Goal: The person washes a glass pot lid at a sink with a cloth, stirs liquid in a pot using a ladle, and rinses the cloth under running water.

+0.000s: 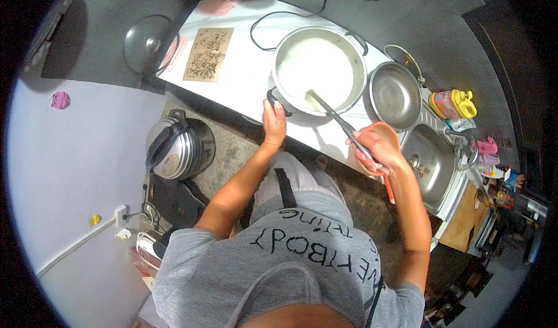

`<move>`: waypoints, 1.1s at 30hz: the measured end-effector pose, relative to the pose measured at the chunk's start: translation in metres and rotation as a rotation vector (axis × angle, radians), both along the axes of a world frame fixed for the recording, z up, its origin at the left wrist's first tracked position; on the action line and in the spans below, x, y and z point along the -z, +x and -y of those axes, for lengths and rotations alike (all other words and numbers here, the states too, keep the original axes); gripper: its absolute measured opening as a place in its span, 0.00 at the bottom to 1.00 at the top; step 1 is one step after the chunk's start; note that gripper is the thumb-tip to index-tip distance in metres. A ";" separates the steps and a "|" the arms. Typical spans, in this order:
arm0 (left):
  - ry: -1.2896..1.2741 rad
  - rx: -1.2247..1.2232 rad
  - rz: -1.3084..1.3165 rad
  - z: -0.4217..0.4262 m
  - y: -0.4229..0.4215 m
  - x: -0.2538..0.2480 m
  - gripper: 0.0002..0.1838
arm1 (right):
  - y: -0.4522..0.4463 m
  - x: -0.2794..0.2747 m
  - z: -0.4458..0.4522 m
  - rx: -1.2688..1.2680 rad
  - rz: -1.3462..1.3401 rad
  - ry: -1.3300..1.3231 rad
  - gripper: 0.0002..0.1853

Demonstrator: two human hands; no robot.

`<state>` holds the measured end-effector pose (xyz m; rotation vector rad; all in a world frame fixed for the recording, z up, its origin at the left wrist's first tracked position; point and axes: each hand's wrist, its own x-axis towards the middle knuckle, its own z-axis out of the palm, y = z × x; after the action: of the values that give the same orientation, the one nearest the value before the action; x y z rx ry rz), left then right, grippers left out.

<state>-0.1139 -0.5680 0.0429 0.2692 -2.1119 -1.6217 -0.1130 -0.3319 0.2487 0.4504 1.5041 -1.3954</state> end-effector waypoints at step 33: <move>0.001 0.007 0.044 -0.001 0.001 -0.005 0.17 | -0.011 0.046 -0.016 -0.547 -1.216 1.176 0.14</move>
<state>-0.1124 -0.5671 0.0475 0.3013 -2.1474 -1.6345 -0.1241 -0.3163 0.2028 -0.2530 3.0794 -0.0750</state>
